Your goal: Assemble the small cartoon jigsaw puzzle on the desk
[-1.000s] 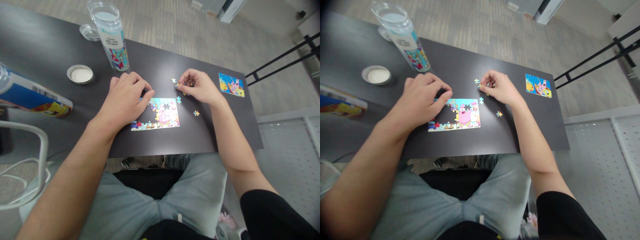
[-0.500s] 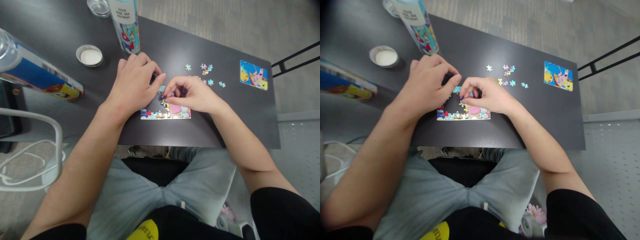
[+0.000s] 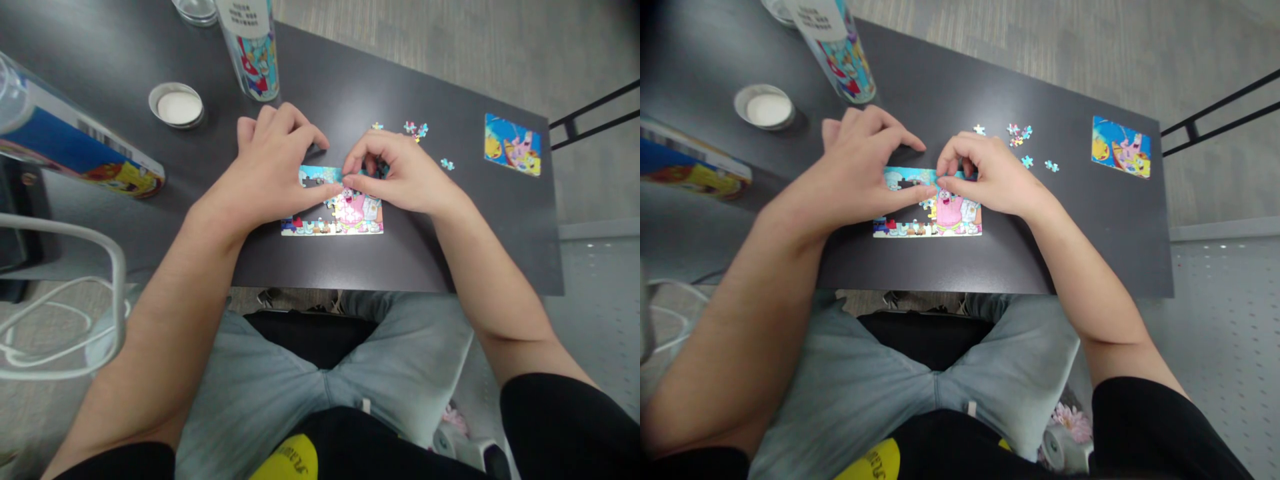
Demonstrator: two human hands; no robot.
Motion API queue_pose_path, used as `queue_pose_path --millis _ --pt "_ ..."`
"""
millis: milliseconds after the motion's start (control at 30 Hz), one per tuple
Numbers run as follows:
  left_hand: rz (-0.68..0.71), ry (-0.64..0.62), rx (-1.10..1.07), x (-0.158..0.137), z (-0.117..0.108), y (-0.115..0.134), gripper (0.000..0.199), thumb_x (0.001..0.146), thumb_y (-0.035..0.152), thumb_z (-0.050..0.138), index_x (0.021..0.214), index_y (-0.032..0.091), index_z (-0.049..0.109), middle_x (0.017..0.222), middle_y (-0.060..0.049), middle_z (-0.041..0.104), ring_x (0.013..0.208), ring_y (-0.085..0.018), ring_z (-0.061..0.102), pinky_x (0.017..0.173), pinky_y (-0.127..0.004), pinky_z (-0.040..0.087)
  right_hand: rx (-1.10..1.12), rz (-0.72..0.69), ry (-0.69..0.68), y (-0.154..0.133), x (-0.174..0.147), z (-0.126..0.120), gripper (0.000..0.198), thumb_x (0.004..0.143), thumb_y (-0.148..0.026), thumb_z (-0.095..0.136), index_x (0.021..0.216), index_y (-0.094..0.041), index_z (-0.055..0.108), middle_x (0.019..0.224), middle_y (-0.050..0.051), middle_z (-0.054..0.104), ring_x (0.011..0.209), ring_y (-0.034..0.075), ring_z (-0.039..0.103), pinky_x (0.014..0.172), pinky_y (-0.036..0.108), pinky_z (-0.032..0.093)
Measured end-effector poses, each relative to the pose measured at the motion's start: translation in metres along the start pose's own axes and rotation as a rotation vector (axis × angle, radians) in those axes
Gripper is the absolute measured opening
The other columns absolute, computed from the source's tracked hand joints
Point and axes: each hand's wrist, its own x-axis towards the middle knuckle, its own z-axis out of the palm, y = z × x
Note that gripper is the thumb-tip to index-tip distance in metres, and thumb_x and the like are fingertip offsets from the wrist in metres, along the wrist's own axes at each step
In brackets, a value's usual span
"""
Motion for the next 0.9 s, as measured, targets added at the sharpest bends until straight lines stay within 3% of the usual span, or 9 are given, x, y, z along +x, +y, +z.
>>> queue_pose_path --millis 133,267,467,900 --pt "-0.010 -0.009 0.013 0.001 -0.002 -0.001 0.086 0.092 0.094 0.074 0.160 0.041 0.087 0.169 -0.011 0.075 0.159 -0.054 0.053 0.135 -0.079 0.036 -0.050 0.011 -0.010 0.000 0.001 0.001 0.032 0.104 -0.057 0.103 0.108 -0.029 0.088 0.108 0.007 0.085 0.098 0.028 0.070 0.091 0.045 0.056" --pt "-0.037 -0.006 0.004 -0.001 -0.006 0.002 0.078 0.093 0.086 0.082 0.157 0.042 0.089 0.173 -0.010 0.075 0.163 -0.054 0.054 0.141 -0.078 0.037 -0.057 0.056 -0.021 -0.004 0.002 0.001 0.031 0.102 -0.058 0.103 0.104 -0.031 0.088 0.106 0.008 0.083 0.100 0.030 0.070 0.091 0.047 0.055" --pt "-0.050 0.013 -0.020 -0.001 -0.008 0.008 0.067 0.089 0.080 0.088 0.150 0.054 0.090 0.165 -0.008 0.081 0.164 -0.054 0.057 0.141 -0.081 0.037 -0.014 0.113 -0.005 -0.008 0.003 0.003 0.036 0.099 -0.065 0.103 0.102 -0.033 0.087 0.106 0.009 0.084 0.101 0.033 0.070 0.094 0.049 0.055" --pt "-0.043 -0.001 -0.008 -0.001 -0.010 0.009 0.069 0.091 0.080 0.083 0.150 0.046 0.092 0.170 -0.011 0.078 0.164 -0.056 0.059 0.140 -0.081 0.037 -0.017 0.089 -0.004 -0.006 0.001 0.004 0.031 0.103 -0.057 0.103 0.106 -0.031 0.087 0.109 0.009 0.084 0.103 0.032 0.072 0.094 0.047 0.053"
